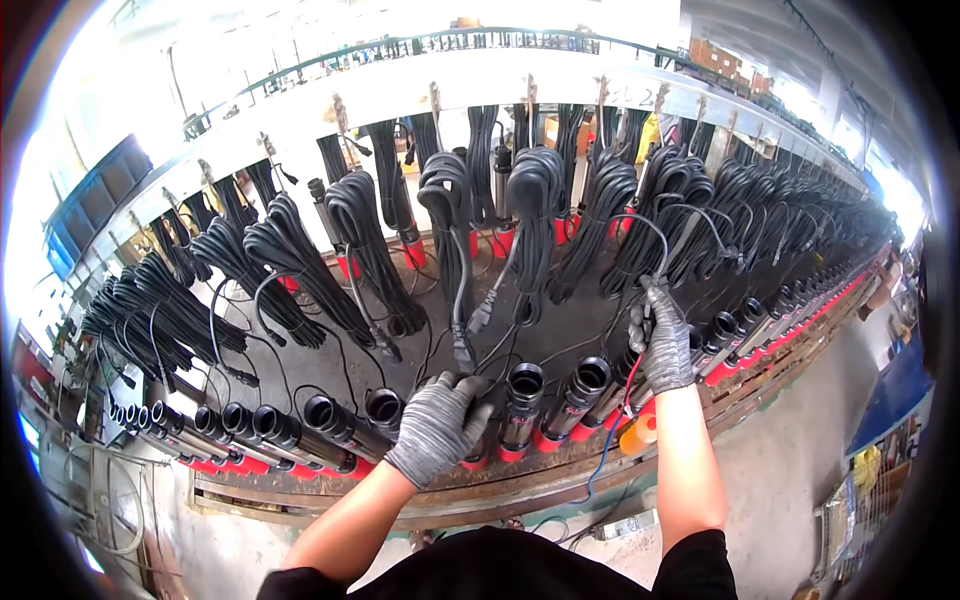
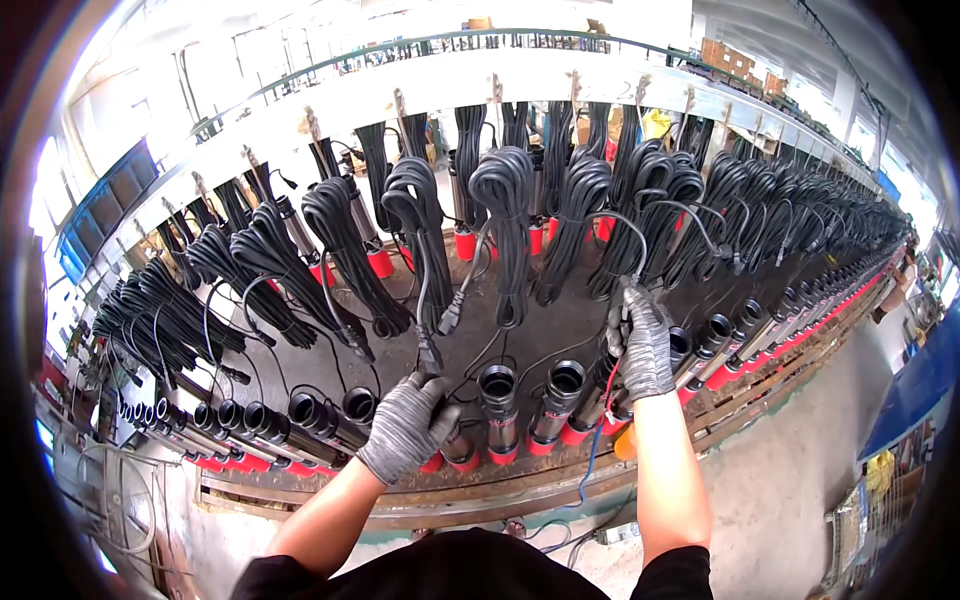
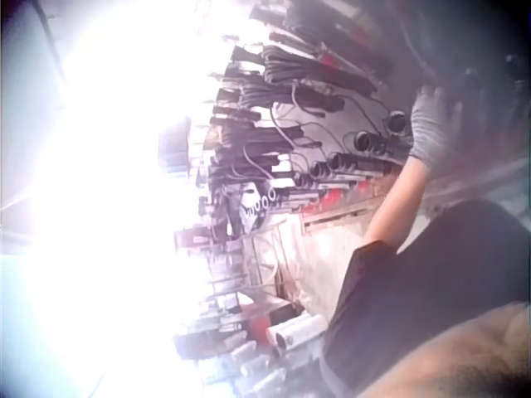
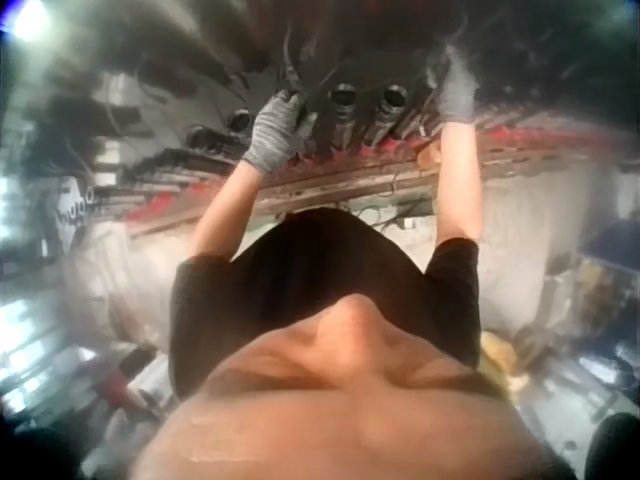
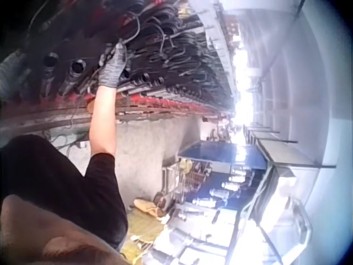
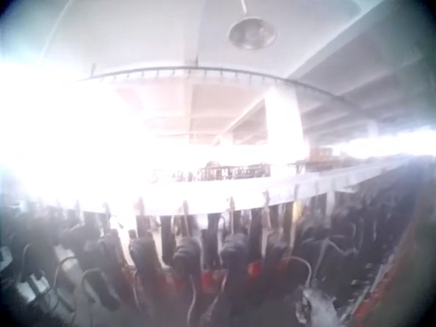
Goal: The person handles a sequence of water pumps on a long assembly rack, lifting each pump slightly to check its base and the attached power cord.
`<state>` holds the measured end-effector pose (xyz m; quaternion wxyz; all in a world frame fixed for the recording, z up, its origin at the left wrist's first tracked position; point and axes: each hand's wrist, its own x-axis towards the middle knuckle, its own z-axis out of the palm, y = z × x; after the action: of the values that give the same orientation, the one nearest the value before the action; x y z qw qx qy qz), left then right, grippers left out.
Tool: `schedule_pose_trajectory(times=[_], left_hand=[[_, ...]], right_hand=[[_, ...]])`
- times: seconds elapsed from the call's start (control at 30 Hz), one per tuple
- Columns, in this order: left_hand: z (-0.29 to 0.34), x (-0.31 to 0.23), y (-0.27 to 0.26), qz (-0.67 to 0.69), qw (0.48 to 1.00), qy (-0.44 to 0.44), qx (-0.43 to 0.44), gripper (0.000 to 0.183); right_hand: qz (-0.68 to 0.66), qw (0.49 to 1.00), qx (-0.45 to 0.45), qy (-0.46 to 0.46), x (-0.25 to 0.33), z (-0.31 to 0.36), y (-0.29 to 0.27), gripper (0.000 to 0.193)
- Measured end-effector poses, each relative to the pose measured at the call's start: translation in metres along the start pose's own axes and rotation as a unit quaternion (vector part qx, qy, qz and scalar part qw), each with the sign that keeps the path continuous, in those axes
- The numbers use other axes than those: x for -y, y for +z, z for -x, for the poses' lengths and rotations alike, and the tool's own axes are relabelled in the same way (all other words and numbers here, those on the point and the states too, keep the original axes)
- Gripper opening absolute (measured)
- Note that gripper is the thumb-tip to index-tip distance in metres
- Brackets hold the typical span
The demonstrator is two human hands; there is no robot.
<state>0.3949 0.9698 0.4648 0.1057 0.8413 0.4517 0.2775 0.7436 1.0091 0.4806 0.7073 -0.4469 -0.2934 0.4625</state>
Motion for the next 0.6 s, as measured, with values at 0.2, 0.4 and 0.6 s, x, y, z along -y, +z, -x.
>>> schedule_pose_trajectory(times=[0.2, 0.4, 0.6], left_hand=[[0.033, 0.001, -0.001, 0.048, 0.998, 0.029, -0.009, 0.016], [0.064, -0.006, -0.007, 0.082, 0.994, 0.072, 0.015, 0.016], [0.073, -0.017, 0.011, 0.116, 0.985, 0.123, -0.018, 0.019]], right_hand=[[0.026, 0.998, 0.047, -0.035, -0.002, 0.006, 0.000, 0.032], [-0.042, 0.998, 0.046, -0.020, -0.011, 0.001, -0.016, 0.050], [-0.088, 0.991, 0.093, -0.044, -0.013, -0.005, -0.022, 0.042]])
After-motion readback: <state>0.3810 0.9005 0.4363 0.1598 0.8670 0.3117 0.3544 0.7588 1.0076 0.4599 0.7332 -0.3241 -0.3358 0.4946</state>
